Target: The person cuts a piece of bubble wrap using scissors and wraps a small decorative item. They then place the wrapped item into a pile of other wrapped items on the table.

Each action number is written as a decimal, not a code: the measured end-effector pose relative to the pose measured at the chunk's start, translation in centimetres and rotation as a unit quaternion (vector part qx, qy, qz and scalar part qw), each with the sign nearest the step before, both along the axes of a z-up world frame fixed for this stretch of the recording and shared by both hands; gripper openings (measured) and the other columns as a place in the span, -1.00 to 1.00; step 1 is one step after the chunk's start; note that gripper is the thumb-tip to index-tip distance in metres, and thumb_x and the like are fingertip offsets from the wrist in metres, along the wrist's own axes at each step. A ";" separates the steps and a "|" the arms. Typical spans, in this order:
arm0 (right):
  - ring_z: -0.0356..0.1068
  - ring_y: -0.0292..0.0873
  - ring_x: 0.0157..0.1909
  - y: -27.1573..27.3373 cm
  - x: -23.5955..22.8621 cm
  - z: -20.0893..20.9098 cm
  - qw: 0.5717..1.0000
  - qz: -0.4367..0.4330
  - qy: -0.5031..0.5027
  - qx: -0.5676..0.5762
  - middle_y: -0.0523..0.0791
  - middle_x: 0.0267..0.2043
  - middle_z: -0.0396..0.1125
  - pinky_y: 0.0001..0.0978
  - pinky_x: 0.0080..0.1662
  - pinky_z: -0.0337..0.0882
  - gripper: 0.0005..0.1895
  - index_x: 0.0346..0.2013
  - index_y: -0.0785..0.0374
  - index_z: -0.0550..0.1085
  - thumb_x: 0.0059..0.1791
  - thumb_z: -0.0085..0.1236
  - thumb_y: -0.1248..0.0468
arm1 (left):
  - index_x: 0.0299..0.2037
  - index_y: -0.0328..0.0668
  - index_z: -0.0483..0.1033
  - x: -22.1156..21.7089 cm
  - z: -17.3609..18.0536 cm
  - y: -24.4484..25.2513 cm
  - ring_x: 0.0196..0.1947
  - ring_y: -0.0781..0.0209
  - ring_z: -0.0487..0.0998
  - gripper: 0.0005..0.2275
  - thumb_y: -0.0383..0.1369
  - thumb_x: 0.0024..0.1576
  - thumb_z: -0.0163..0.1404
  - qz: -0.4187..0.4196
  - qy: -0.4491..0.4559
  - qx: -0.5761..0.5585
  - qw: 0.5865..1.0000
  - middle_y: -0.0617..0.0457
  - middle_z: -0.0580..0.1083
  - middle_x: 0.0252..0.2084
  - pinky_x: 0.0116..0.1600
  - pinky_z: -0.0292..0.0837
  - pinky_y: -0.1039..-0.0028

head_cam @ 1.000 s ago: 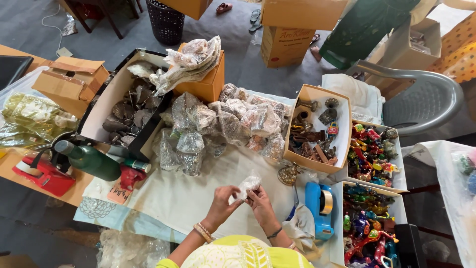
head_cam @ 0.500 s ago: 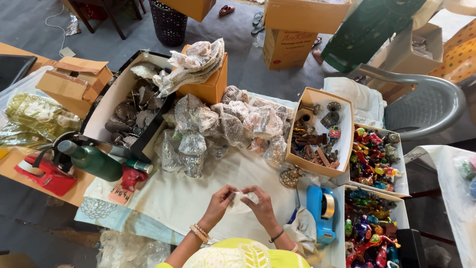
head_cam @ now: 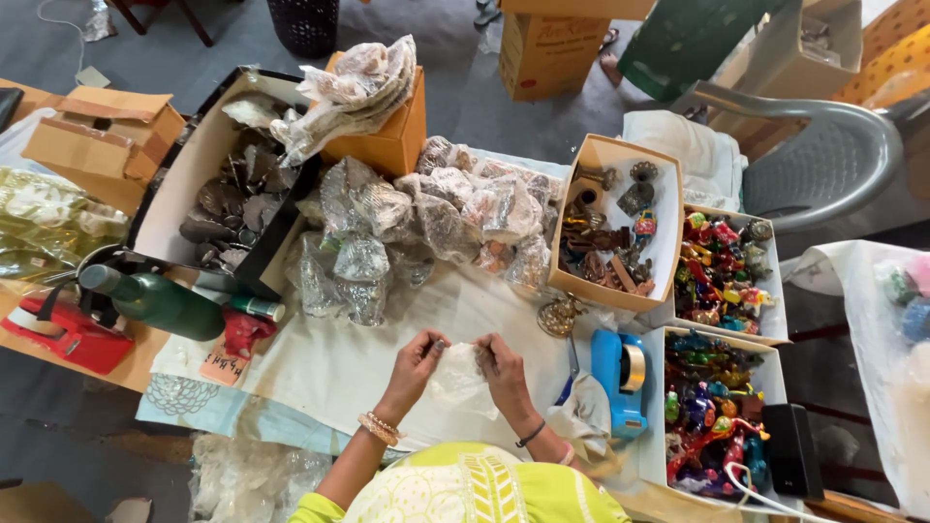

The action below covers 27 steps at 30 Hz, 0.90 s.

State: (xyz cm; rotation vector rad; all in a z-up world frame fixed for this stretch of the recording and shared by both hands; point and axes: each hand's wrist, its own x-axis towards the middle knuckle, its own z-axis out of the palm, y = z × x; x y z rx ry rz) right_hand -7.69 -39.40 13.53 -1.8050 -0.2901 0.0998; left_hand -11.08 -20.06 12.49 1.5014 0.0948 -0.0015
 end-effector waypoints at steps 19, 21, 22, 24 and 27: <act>0.24 -0.46 -0.43 -2.8 2.1 -1.0 0.980 -0.047 0.064 0.180 -0.26 -0.40 0.29 -0.58 -0.44 0.27 -0.85 -0.09 0.25 0.39 0.09 0.12 0.30 | 0.18 -0.10 0.32 0.8 0.2 0.3 -0.43 0.46 0.46 -0.67 -0.48 0.21 0.01 -0.045 0.056 -0.155 0.985 0.13 0.48 -0.30 -0.41 0.41 0.62; 0.27 -0.44 -0.52 -2.8 2.0 -0.2 0.977 -0.081 0.085 0.181 -0.23 -0.43 0.36 -0.56 -0.50 0.27 -0.87 -0.14 0.27 0.41 0.09 0.09 0.27 | 0.10 -0.11 0.35 0.9 -1.0 0.4 -0.42 0.50 0.43 -0.75 -0.52 0.25 0.01 0.009 0.015 -0.154 0.988 0.14 0.49 -0.30 -0.43 0.34 0.65; 0.27 -0.44 -0.52 -2.8 2.0 -0.5 0.976 -0.081 0.085 0.181 -0.23 -0.43 0.36 -0.56 -0.50 0.27 -0.87 -0.14 0.27 0.41 0.09 0.09 0.27 | 0.10 -0.11 0.35 0.8 -1.0 0.4 -0.42 0.50 0.43 -0.75 -0.52 0.25 0.01 0.008 0.016 -0.154 0.988 0.14 0.49 -0.30 -0.43 0.34 0.65; 0.18 -0.42 -0.65 -2.7 2.0 -1.1 0.960 -0.114 0.116 0.228 -0.23 -0.52 0.31 -0.53 -0.60 0.16 -0.85 -0.17 0.25 0.38 0.10 0.08 0.23 | 0.00 -0.15 0.38 0.7 -1.0 0.3 -0.44 0.51 0.41 -0.85 -0.53 0.28 -0.01 0.036 -0.005 -0.173 0.984 0.18 0.48 -0.32 -0.43 0.33 0.66; 0.08 -0.43 -0.71 -3.0 2.2 -2.2 0.952 -0.132 0.127 0.245 -0.25 -0.60 0.20 -0.52 -0.65 0.06 -0.83 -0.18 0.23 0.37 0.11 0.10 0.19 | -0.03 -0.21 0.47 0.8 -4.8 0.8 -0.35 0.46 0.43 -0.89 -0.56 0.31 -0.05 0.035 -0.034 -0.152 0.987 0.14 0.51 -0.26 -0.29 0.36 0.64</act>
